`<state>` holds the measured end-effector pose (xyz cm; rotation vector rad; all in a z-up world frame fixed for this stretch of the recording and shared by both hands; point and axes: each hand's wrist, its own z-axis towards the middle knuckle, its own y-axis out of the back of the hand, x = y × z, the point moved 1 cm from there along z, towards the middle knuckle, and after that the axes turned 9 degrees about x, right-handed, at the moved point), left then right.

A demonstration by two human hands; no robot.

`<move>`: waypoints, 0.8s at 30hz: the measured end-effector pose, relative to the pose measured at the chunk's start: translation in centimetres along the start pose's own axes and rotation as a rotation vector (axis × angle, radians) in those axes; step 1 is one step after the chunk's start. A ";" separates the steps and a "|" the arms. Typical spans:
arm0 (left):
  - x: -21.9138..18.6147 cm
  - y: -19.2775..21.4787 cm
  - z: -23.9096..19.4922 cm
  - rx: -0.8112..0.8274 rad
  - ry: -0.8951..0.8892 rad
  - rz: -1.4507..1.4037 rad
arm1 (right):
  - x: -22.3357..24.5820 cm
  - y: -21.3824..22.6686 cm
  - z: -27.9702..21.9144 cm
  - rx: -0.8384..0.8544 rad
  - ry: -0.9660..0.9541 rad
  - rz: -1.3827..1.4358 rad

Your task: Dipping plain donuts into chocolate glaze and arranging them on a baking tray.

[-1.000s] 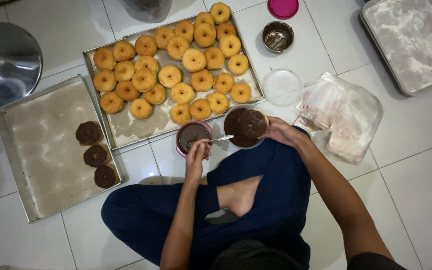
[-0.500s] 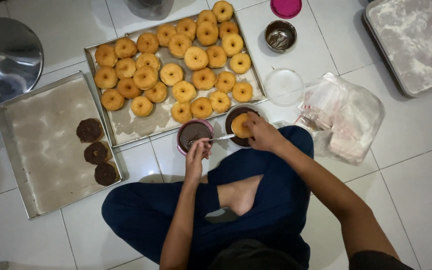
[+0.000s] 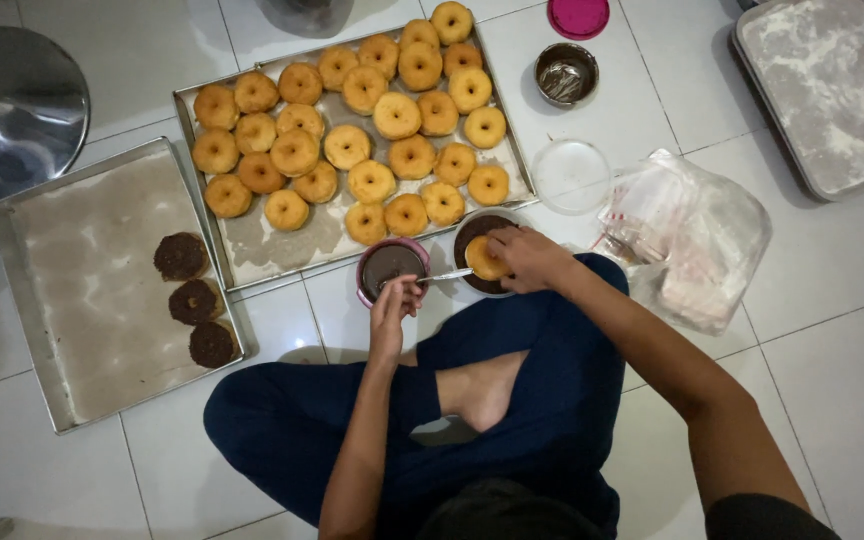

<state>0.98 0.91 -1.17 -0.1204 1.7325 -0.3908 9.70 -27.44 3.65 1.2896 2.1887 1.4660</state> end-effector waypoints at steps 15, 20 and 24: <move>-0.6 -0.2 -0.1 -0.013 0.002 0.013 | -0.5 -2.7 0.5 -0.075 -0.129 -0.159; -0.9 -0.3 -0.1 -0.016 0.000 0.003 | -0.3 -1.4 -0.2 -0.087 -0.133 0.024; -0.7 0.0 -0.2 -0.027 0.003 -0.013 | -0.7 0.1 -1.8 -0.158 -0.186 0.634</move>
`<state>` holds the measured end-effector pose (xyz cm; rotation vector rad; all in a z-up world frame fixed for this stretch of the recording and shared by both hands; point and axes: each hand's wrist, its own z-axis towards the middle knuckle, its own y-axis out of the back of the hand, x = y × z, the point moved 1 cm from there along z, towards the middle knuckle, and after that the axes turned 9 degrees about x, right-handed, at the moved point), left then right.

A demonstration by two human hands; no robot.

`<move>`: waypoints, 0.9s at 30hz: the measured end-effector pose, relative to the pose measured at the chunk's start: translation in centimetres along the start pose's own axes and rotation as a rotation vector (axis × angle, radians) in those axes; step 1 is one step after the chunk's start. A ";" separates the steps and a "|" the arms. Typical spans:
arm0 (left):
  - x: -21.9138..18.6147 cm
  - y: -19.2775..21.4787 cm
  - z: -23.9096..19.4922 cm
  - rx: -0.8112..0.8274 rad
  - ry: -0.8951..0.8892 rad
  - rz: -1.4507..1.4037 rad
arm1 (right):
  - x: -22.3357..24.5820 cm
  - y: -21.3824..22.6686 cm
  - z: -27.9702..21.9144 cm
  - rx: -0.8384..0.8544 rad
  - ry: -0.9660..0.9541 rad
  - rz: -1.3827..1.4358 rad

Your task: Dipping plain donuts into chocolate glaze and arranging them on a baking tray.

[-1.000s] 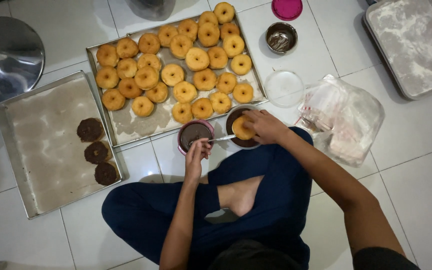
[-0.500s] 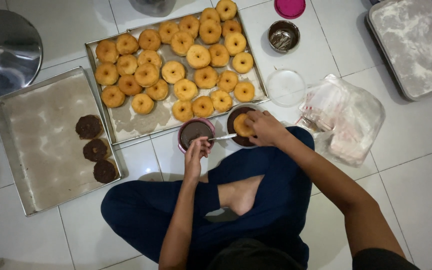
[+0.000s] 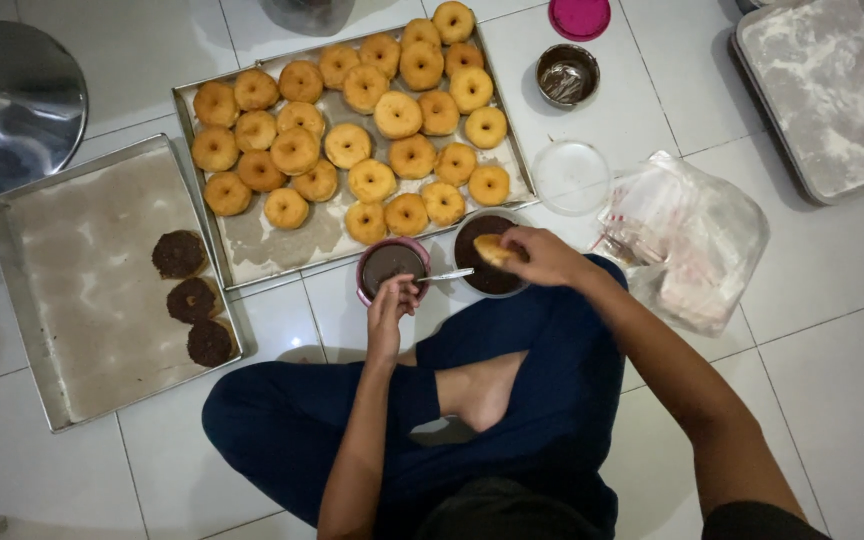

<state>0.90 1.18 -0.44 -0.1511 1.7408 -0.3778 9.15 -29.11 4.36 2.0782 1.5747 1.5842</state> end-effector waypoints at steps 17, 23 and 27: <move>-0.1 -0.1 0.0 -0.015 0.036 -0.008 | -9.2 -3.5 -1.5 -0.023 0.079 1.737; 0.8 0.3 0.1 -0.015 0.030 -0.028 | -7.3 -2.7 -0.7 -0.062 0.038 1.279; 0.3 -0.1 0.0 -0.014 0.025 -0.025 | -1.8 -1.2 -0.6 -0.141 -0.128 0.293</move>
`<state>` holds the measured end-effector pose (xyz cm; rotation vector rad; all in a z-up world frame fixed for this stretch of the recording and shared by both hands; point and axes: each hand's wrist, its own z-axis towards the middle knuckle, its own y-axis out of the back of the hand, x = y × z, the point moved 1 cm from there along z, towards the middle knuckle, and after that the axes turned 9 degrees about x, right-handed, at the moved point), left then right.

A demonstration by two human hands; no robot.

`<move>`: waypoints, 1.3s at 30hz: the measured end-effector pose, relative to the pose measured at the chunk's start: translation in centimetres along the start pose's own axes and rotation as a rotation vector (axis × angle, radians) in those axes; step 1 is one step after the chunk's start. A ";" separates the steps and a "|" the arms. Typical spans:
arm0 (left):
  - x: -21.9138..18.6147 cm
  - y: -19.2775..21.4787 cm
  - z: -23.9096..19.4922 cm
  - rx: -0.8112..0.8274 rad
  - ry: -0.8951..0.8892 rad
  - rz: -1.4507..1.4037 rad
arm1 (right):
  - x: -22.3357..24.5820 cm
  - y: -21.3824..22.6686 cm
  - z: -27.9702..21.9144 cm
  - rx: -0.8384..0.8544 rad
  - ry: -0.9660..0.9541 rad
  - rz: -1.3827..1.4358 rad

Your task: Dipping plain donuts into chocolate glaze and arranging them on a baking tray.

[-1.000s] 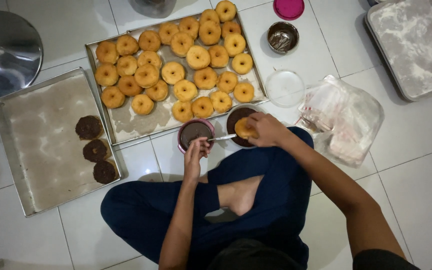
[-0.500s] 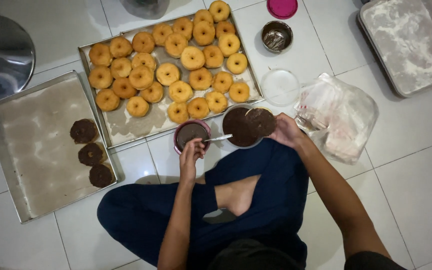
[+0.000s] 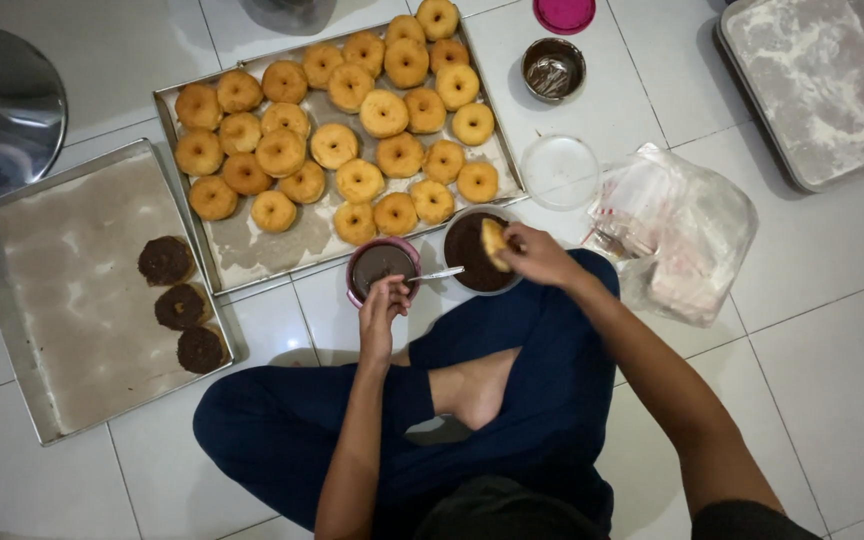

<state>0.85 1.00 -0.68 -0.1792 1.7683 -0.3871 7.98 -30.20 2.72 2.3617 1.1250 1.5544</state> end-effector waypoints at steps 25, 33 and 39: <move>-0.2 0.4 -0.1 0.001 -0.026 0.007 | 0.0 -5.4 6.2 -0.022 0.173 -1.261; -0.1 0.4 -0.1 -0.010 -0.038 -0.006 | 2.0 -6.0 5.1 -0.085 0.191 -1.356; 0.3 0.8 -0.1 0.002 -0.053 -0.006 | 1.7 -4.4 4.9 0.095 0.135 -1.249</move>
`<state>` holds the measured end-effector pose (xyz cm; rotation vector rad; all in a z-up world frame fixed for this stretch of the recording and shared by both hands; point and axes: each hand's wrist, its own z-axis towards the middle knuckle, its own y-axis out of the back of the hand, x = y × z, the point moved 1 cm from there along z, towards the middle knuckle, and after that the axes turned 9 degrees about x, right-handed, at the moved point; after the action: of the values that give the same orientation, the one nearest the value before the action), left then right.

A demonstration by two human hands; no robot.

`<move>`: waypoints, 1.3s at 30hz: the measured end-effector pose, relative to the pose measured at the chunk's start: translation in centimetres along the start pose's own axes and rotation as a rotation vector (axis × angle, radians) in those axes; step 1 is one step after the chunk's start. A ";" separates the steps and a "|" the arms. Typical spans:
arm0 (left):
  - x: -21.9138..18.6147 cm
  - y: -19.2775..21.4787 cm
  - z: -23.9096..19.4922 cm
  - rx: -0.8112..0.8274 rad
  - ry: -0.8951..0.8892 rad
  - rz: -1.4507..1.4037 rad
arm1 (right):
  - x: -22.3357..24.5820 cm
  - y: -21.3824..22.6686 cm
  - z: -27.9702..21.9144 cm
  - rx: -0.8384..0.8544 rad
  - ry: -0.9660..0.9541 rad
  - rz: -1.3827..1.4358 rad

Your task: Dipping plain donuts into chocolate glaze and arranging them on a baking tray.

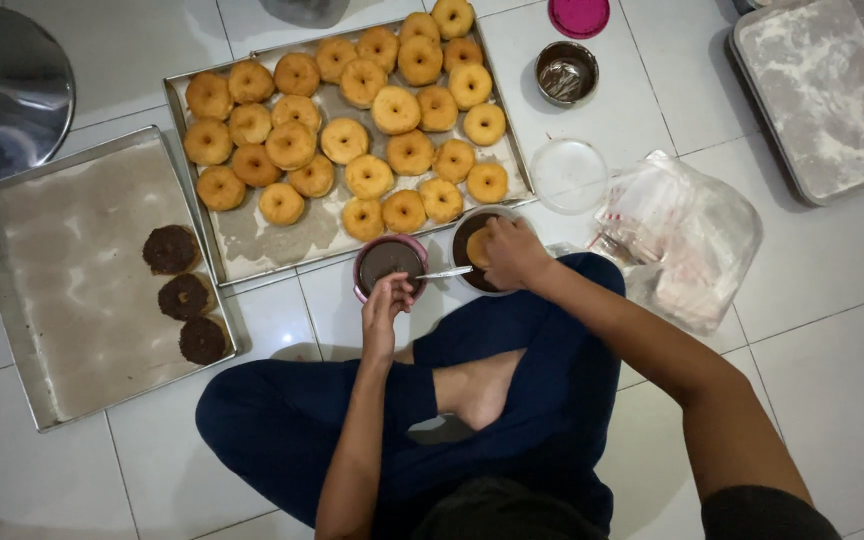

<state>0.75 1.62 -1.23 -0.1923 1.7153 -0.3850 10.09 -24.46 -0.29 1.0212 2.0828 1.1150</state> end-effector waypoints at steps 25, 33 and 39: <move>0.1 -0.4 0.0 0.003 0.051 -0.016 | -5.9 -7.4 -6.7 -0.026 0.198 2.721; 0.0 -0.7 -0.1 0.001 0.047 -0.032 | -3.1 -0.7 -9.3 -0.176 0.289 2.710; 0.9 0.1 -1.0 -0.022 0.005 -0.045 | -4.7 -7.1 -5.9 -0.193 0.288 2.628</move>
<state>-0.36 1.57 -1.99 -0.2465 1.7232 -0.3997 5.73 -33.48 -2.90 3.3128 -0.7579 1.9861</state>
